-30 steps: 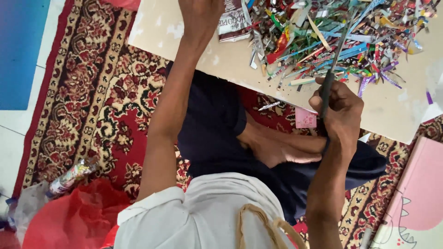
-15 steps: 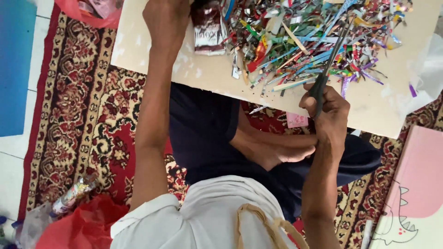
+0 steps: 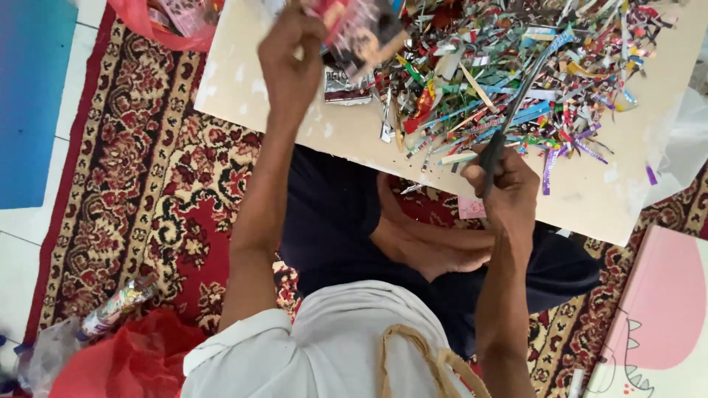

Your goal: Cutting plastic food and snack wrappers into tiny strips using scissors for recycling or craft purposes.

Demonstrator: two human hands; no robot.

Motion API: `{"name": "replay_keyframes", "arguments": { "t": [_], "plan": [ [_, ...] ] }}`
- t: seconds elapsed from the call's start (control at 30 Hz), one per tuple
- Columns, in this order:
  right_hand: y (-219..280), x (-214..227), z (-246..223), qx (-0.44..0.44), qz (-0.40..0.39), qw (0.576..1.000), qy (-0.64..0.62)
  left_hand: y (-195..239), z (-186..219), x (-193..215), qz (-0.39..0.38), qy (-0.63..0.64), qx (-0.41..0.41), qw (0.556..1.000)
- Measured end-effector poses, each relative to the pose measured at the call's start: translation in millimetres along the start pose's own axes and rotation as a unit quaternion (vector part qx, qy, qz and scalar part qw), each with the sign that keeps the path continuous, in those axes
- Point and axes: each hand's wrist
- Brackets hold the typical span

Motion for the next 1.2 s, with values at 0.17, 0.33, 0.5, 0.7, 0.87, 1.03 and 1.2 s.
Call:
{"name": "replay_keyframes", "arguments": {
  "t": [0.17,0.33,0.5,0.7,0.87,1.03,1.2],
  "plan": [
    [-19,-27,-30,0.020,0.027,0.999,-0.029,24,66,-25,-0.081,0.113,0.076,0.987],
    [-30,-17,7,0.114,0.087,0.983,-0.111,47,89,-58,-0.093,0.339,0.172,0.920],
    [-27,-7,36,0.110,0.116,0.971,-0.180,20,137,-59,-0.041,0.390,0.270,0.880],
    [-11,-2,45,0.077,0.113,0.970,-0.199,23,139,-68,-0.051,0.358,0.367,0.857],
    [6,-7,30,0.077,0.157,0.971,-0.164,36,135,-82,-0.072,0.340,0.358,0.867],
    [15,2,44,0.084,0.178,0.967,-0.159,51,120,-88,-0.109,0.372,0.355,0.851],
    [25,25,68,0.067,0.182,0.977,-0.089,56,115,-83,-0.198,0.396,0.321,0.837]
  ]
}}
Point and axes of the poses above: each hand's wrist, its own y-axis away from the middle knuckle, its own x-axis out of the back of the hand, z = x × y, and after that the axes turned 5 degrees about -y, right-handed
